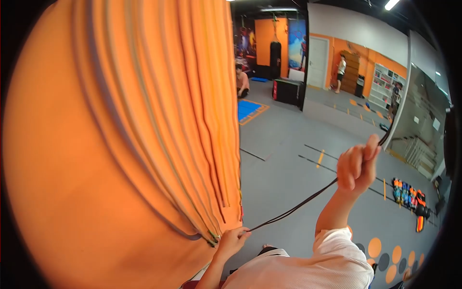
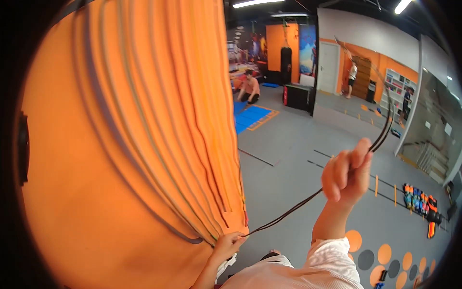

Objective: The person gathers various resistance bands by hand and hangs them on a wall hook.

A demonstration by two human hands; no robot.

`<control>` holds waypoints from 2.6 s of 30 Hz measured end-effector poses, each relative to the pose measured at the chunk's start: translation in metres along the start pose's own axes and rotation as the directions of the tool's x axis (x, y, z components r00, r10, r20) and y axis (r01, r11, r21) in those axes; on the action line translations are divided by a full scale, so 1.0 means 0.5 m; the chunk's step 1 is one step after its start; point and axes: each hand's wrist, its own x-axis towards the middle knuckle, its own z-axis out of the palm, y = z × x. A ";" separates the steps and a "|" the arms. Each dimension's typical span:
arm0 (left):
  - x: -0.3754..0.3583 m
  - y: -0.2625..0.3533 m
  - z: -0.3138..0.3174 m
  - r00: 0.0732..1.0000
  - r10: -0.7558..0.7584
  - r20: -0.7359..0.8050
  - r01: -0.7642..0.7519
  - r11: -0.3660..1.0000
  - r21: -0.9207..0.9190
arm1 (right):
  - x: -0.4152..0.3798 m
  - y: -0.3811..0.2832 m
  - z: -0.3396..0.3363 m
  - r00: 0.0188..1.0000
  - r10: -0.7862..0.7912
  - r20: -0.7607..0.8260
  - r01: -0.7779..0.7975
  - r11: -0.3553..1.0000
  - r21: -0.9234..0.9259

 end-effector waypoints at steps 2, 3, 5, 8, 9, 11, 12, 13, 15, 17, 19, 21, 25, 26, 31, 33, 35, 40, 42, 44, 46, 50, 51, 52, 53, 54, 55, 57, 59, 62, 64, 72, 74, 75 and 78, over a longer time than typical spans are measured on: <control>0.047 -0.055 0.076 0.983 -0.018 0.184 0.001 0.996 0.092 | -0.065 0.013 -0.073 0.977 0.197 -0.079 -0.197 0.980 0.010; 0.075 -0.107 0.131 0.939 -0.094 0.330 0.096 0.995 0.010 | -0.102 0.019 -0.116 0.943 0.292 -0.161 -0.299 0.954 -0.021; 0.124 -0.215 0.236 0.812 -0.232 0.535 0.348 0.929 -0.127 | -0.173 0.032 -0.195 0.853 0.396 -0.341 -0.432 0.901 -0.035; 0.193 -0.284 0.342 0.838 -0.378 0.393 0.543 0.647 -0.535 | -0.258 0.030 -0.318 0.746 0.482 -0.459 -0.501 0.861 0.088; 0.250 -0.289 0.361 0.815 -0.457 0.357 0.568 0.504 -0.651 | -0.277 0.044 -0.361 0.707 0.516 -0.484 -0.499 0.848 0.175; 0.354 -0.360 0.424 0.791 -0.510 0.339 0.499 0.215 -0.840 | -0.305 0.019 -0.434 0.659 0.523 -0.540 -0.509 0.839 0.191; 0.385 -0.395 0.450 0.732 -0.587 0.345 0.364 -0.091 -0.927 | -0.319 0.004 -0.466 0.586 0.538 -0.606 -0.515 0.824 0.234; 0.387 -0.395 0.468 0.709 -0.609 0.356 0.382 -0.093 -0.920 | -0.341 -0.019 -0.492 0.560 0.542 -0.627 -0.515 0.820 0.249; 0.499 -0.368 0.500 0.658 -0.622 0.425 0.329 -0.269 -0.905 | -0.341 -0.051 -0.568 0.594 0.471 -0.651 -0.523 0.842 0.132; 0.587 -0.321 0.525 0.566 -0.637 0.523 0.277 -0.451 -0.849 | -0.327 -0.083 -0.616 0.586 0.398 -0.705 -0.478 0.873 0.096; 0.668 -0.314 0.570 0.469 -0.627 0.622 0.189 -0.617 -0.764 | -0.311 -0.124 -0.677 0.580 0.331 -0.745 -0.443 0.895 0.052; 0.770 -0.341 0.593 0.403 -0.685 0.606 0.065 -0.640 -0.766 | -0.304 -0.152 -0.737 0.540 0.130 -0.832 -0.345 0.936 -0.077; 0.953 -0.401 0.591 0.525 -0.685 0.506 0.003 -0.593 -0.805 | -0.323 -0.202 -0.887 0.363 -0.056 -0.930 -0.208 0.968 -0.139; 1.002 -0.437 0.584 0.582 -0.671 0.459 0.000 -0.565 -0.825 | -0.331 -0.205 -0.927 0.363 -0.074 -0.929 -0.209 0.965 -0.159; 1.217 -0.457 0.526 0.702 -0.673 0.231 0.052 -0.275 -0.960 | -0.363 -0.174 -1.136 0.199 -0.160 -0.967 0.000 0.987 -0.163; 1.277 -0.377 0.503 0.808 -0.560 0.182 0.110 -0.161 -0.981 | -0.371 -0.141 -1.226 0.200 -0.171 -0.965 0.080 0.984 -0.158; 1.331 -0.287 0.462 0.841 -0.509 0.182 0.134 -0.130 -0.982 | -0.314 -0.075 -1.279 0.116 -0.174 -0.978 0.185 0.971 -0.151; 1.508 -0.252 0.411 0.933 -0.358 0.025 0.053 0.067 -0.996 | -0.228 0.090 -1.420 0.021 -0.002 -1.000 0.062 0.998 -0.001; 1.570 -0.258 0.409 0.923 -0.385 -0.010 0.027 0.091 -0.996 | -0.262 0.134 -1.504 0.003 0.033 -0.999 0.055 0.998 0.033; 1.626 -0.273 0.417 0.923 -0.385 0.009 0.052 0.100 -0.994 | -0.275 0.177 -1.571 -0.002 0.023 -1.000 0.043 0.999 0.023; 1.683 -0.277 0.432 0.893 -0.451 0.006 0.068 0.121 -0.990 | -0.297 0.218 -1.659 -0.051 0.049 -0.997 0.063 0.997 0.046; 1.816 -0.330 0.474 0.877 -0.480 -0.014 0.070 0.158 -0.985 | -0.340 0.289 -1.867 -0.356 0.145 -0.923 0.285 0.958 0.041; 1.849 -0.349 0.488 0.873 -0.488 -0.017 0.073 0.166 -0.983 | -0.365 0.307 -1.931 -0.439 0.127 -0.889 0.285 0.959 -0.003; 1.879 -0.356 0.506 0.870 -0.493 -0.021 0.072 0.169 -0.983 | -0.376 0.324 -1.985 -0.443 0.132 -0.887 0.282 0.959 0.002; 1.904 -0.360 0.514 0.862 -0.504 -0.045 0.037 0.151 -0.988 | -0.391 0.340 -2.028 -0.428 0.235 -0.873 0.345 0.935 0.083; 1.953 -0.355 0.529 0.864 -0.499 -0.071 -0.008 0.128 -0.992 | -0.383 0.358 -2.090 -0.387 0.334 -0.859 0.411 0.897 0.163; 1.989 -0.353 0.536 0.868 -0.492 -0.072 -0.006 0.134 -0.991 | -0.372 0.384 -2.135 -0.379 0.373 -0.847 0.435 0.880 0.192; 2.048 -0.341 0.554 0.807 -0.575 -0.132 -0.070 0.127 -0.989 | -0.333 0.427 -2.221 -0.372 0.380 -0.847 0.417 0.884 0.213; 2.110 -0.314 0.565 0.791 -0.591 -0.157 -0.100 0.128 -0.987 | -0.292 0.473 -2.301 -0.345 0.349 -0.871 0.308 0.919 0.246; 2.225 -0.309 0.586 0.786 -0.587 -0.192 -0.116 0.165 -0.979 | -0.120 0.517 -2.370 -0.312 0.312 -0.897 0.186 0.946 0.264; 2.284 -0.296 0.609 0.768 -0.607 -0.204 -0.104 0.195 -0.975 | -0.078 0.527 -2.429 -0.296 0.320 -0.900 0.099 0.947 0.304; 2.654 -0.349 0.770 0.774 -0.626 -0.094 0.019 0.172 -0.985 | 0.105 0.640 -2.689 -0.357 0.282 -0.891 -0.290 0.873 0.392; 2.767 -0.348 0.795 0.808 -0.588 -0.048 0.029 0.120 -0.992 | 0.130 0.690 -2.765 -0.371 0.292 -0.882 -0.252 0.882 0.398; 2.830 -0.349 0.802 0.792 -0.609 -0.043 0.027 0.106 -0.994 | 0.122 0.718 -2.816 -0.334 0.282 -0.899 -0.198 0.912 0.359; 3.019 -0.358 0.808 0.778 -0.625 -0.054 -0.028 0.051 -0.998 | 0.175 0.791 -2.941 -0.329 0.254 -0.909 -0.080 0.952 0.295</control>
